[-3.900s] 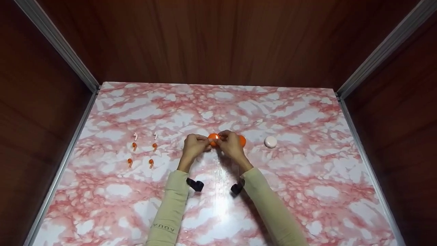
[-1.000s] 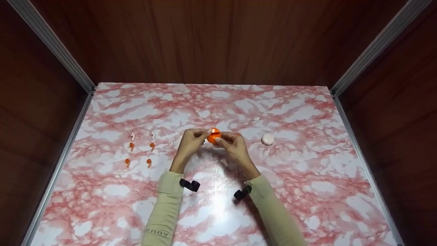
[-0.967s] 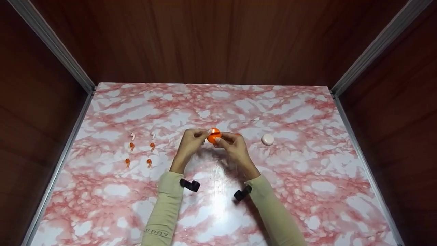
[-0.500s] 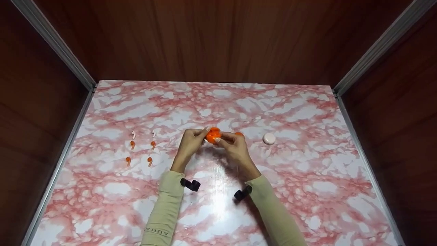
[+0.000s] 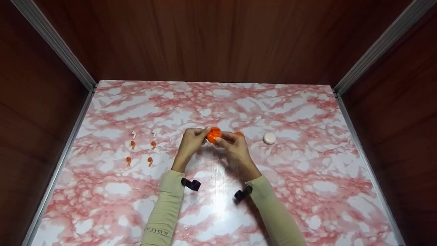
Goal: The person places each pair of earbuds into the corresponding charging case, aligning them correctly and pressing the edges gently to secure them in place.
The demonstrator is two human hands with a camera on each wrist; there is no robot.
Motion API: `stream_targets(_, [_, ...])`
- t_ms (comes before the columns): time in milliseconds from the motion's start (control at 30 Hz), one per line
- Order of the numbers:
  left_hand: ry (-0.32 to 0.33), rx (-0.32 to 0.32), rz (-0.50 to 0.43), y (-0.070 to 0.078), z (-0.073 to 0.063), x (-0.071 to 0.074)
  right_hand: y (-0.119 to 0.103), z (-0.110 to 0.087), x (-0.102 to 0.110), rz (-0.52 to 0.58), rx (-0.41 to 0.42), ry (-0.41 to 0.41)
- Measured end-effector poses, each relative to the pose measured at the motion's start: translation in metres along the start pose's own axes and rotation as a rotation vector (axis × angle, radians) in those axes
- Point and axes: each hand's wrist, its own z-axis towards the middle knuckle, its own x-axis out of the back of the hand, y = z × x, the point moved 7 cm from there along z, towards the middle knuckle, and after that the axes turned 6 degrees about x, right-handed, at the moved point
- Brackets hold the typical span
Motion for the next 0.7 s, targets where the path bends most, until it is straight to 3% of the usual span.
stream_targets(200, [-0.034,0.022,-0.072,-0.002,0.000,0.000,0.000,0.001,0.001,-0.004,0.013,0.012])
stream_targets(333, [-0.014,0.054,-0.086,-0.006,0.000,0.008,0.002,0.000,0.002,0.011,-0.015,0.033])
stream_targets(467, [0.030,0.046,0.012,-0.005,-0.004,0.025,0.005,-0.003,0.003,0.039,-0.056,0.049])
stream_targets(700, [0.155,-0.061,0.226,0.004,-0.016,0.062,0.007,-0.002,0.003,0.126,-0.087,0.078])
